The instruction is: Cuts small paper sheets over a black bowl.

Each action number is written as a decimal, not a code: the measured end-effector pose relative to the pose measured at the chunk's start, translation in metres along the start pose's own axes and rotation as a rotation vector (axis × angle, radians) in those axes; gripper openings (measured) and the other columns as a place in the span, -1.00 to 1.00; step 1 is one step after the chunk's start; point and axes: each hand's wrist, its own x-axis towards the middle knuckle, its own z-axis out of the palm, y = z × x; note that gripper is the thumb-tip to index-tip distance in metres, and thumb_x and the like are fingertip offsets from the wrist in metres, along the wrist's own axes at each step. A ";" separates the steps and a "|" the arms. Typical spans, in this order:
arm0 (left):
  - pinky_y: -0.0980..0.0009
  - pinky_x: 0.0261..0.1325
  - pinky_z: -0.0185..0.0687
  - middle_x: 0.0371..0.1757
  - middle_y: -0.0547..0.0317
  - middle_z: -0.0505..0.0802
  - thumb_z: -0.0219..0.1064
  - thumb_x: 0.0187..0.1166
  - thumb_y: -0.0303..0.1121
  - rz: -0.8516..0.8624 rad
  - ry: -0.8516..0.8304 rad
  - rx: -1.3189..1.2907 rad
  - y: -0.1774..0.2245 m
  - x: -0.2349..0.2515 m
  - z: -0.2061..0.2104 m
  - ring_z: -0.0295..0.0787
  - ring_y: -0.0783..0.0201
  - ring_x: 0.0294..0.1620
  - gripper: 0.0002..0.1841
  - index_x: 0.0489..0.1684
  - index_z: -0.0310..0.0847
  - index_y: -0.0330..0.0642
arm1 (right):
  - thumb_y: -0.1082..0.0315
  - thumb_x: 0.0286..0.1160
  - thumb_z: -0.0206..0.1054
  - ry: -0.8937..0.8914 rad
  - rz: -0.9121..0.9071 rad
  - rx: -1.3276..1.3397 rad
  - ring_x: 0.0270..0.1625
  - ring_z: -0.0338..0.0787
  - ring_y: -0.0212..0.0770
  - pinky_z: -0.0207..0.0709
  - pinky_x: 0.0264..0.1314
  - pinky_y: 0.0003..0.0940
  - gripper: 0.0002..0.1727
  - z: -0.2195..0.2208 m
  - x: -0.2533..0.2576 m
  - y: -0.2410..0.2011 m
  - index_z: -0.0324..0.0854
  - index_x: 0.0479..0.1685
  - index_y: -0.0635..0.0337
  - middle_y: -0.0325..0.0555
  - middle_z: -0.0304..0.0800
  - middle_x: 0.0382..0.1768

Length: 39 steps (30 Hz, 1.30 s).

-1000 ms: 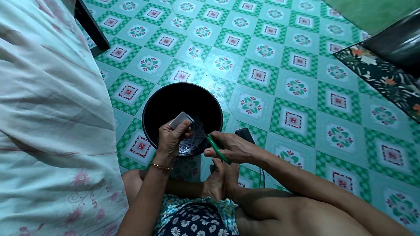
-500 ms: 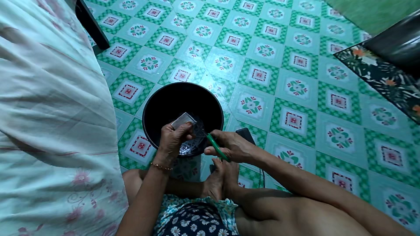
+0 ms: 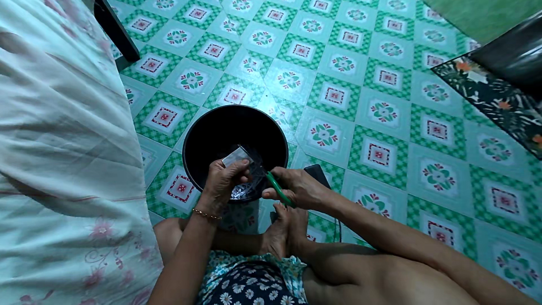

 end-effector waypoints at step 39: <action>0.52 -0.37 0.79 -0.58 0.31 0.81 0.21 0.65 -0.62 0.041 0.081 0.050 -0.003 -0.001 0.003 0.73 0.47 -0.61 -0.79 -0.33 0.70 -0.17 | -0.21 0.63 0.25 -0.144 0.107 -0.066 -0.20 0.70 -0.15 0.54 -0.03 -0.10 -0.36 -0.003 0.000 -0.005 0.55 0.21 0.26 -0.03 0.70 -0.24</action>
